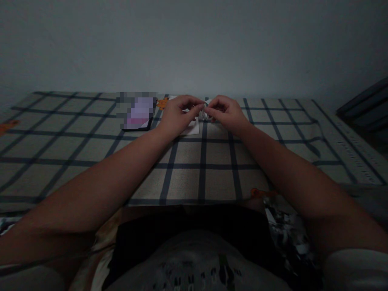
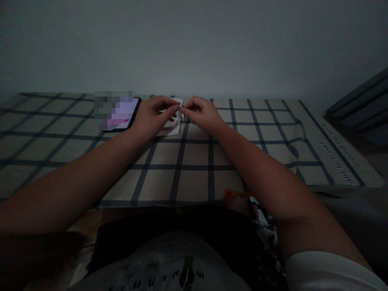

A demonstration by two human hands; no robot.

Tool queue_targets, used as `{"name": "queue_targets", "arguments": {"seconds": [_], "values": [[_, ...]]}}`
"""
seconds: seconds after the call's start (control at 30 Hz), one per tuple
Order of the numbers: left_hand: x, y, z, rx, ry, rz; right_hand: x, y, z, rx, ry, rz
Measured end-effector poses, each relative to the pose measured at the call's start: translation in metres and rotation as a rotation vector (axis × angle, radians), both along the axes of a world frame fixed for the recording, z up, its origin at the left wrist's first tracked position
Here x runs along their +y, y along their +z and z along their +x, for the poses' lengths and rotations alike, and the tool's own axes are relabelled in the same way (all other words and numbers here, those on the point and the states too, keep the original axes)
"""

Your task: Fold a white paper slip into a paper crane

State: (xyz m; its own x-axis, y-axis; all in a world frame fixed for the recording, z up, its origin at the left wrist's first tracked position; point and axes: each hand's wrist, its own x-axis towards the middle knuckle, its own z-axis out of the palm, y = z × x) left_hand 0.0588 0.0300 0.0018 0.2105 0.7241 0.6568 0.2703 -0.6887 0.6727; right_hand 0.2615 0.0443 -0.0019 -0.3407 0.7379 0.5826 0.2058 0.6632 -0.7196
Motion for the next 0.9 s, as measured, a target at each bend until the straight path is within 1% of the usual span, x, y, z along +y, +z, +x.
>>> {"name": "queue_targets", "arguments": {"seconds": [0.07,0.2,0.33,0.5,0.63,0.77,0.9], "values": [[0.000,0.000,0.000,0.002,-0.005,-0.003,0.000,0.000,0.000,-0.010,-0.016,0.020],[0.002,-0.002,0.000,-0.009,0.035,-0.003,-0.002,0.001,0.000,-0.030,-0.018,0.034],[0.005,-0.004,-0.002,-0.032,0.031,-0.001,-0.002,-0.001,-0.002,-0.024,-0.038,0.047],[0.003,-0.002,-0.003,-0.044,0.086,0.055,0.003,-0.005,-0.005,0.051,-0.006,-0.013],[0.005,-0.003,-0.003,-0.057,0.115,0.052,0.007,-0.006,-0.005,0.112,-0.033,-0.047],[0.015,-0.008,-0.004,-0.065,0.091,0.030,0.010,-0.008,-0.003,0.113,-0.040,-0.018],[0.023,-0.014,-0.005,-0.092,0.054,-0.054,0.005,-0.007,-0.001,0.051,-0.077,0.050]]}}
